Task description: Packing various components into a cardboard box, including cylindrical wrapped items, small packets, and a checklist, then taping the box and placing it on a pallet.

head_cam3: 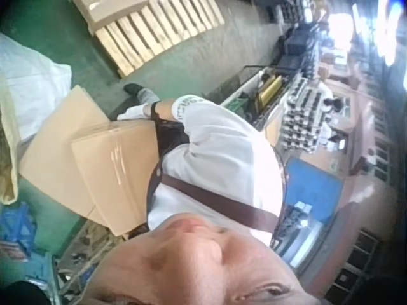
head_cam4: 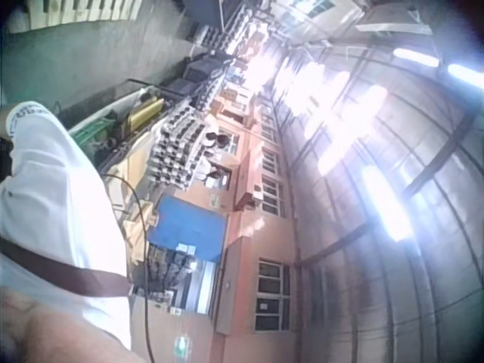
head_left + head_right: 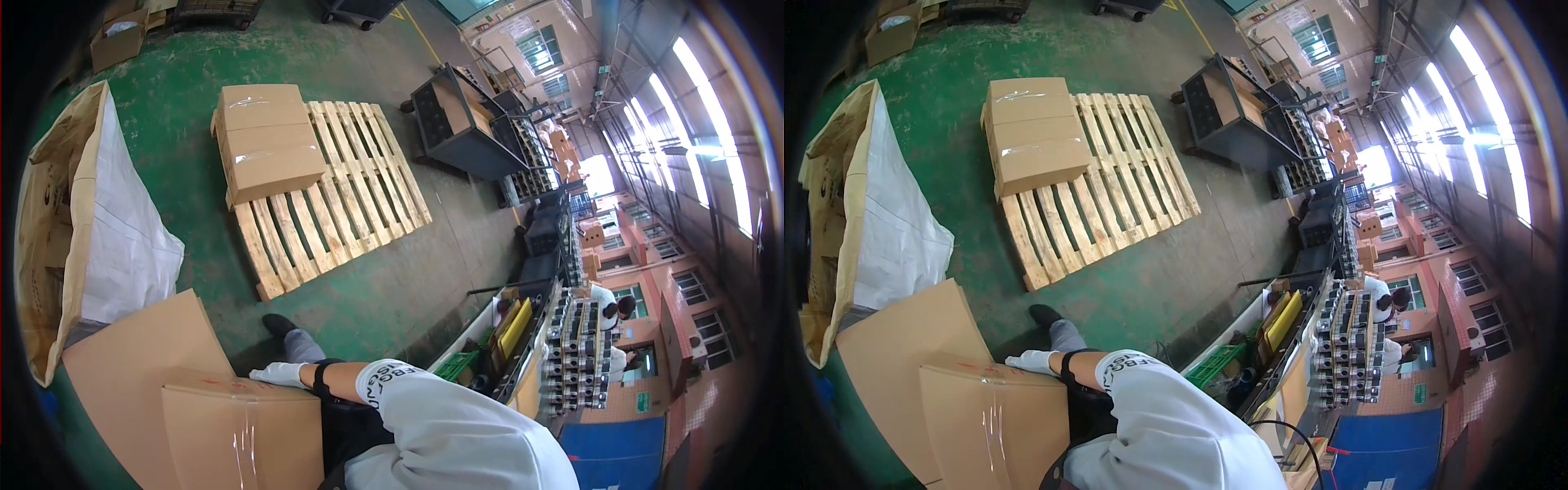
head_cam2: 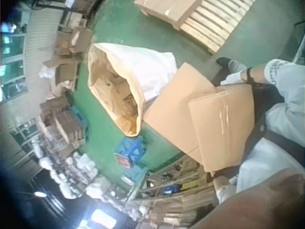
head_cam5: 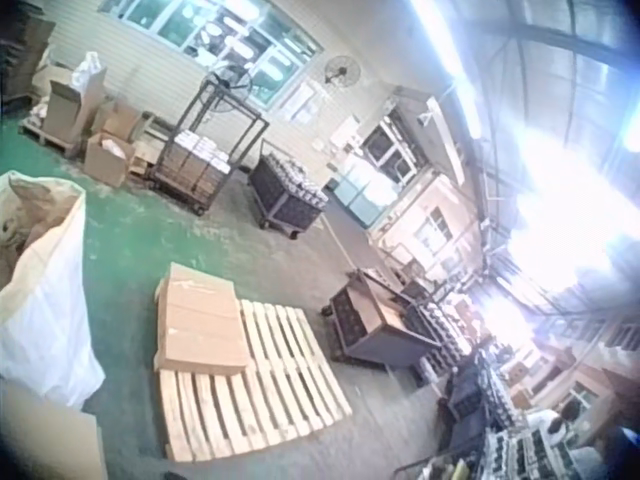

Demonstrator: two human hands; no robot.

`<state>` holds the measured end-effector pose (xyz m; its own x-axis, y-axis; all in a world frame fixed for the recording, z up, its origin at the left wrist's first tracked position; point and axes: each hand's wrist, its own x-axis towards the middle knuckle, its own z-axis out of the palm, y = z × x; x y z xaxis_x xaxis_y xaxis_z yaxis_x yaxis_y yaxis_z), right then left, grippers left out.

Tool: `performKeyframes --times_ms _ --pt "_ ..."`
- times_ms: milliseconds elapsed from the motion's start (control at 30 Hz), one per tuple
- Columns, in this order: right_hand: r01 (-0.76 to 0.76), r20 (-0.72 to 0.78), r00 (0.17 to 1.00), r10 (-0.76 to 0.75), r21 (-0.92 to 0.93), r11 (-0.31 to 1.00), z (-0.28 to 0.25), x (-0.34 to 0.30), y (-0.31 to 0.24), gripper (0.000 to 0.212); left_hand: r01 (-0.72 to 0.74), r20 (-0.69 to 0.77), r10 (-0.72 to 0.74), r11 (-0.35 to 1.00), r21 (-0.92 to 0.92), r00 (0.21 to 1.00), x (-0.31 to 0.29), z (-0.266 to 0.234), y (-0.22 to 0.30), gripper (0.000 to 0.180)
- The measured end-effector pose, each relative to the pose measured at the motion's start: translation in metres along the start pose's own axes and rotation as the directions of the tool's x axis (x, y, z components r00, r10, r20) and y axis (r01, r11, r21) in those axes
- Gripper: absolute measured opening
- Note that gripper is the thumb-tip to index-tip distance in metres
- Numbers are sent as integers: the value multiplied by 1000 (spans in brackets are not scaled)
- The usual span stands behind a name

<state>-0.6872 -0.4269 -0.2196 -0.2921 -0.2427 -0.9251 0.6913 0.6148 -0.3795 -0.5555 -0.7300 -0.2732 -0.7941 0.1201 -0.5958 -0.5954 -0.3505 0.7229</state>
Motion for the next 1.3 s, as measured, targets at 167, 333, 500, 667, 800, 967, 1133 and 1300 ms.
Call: performKeyframes --times_ms 167,333,500,667,800,967,1133,1300 --pt "72 84 994 -75 31 997 8 3 -9 74 81 30 -80 996 -29 996 14 6 16 47" --pt "62 -4 998 -63 -43 997 -4 18 13 66 166 137 -155 984 -73 978 55 58 20 46" --pt "46 130 991 -36 -68 997 -48 -18 10 82 209 163 -188 971 -118 968 84 101 38 44" --pt "148 -34 988 -151 -96 984 -107 -16 71 67 252 116 -236 955 -154 965 88 150 70 43" --pt "7 174 972 -157 649 761 -194 -58 108 57 216 -177 -247 960 -177 953 17 143 121 42" --pt "-90 21 995 94 556 827 -294 -12 223 61 169 -359 -235 964 -205 903 17 231 179 41" --pt "-46 41 999 26 654 755 -361 -24 287 60 355 -134 -389 908 -223 911 175 340 193 39" --pt "2 -30 999 31 736 677 -442 11 318 59 643 5 -672 707 -293 741 387 364 129 42"
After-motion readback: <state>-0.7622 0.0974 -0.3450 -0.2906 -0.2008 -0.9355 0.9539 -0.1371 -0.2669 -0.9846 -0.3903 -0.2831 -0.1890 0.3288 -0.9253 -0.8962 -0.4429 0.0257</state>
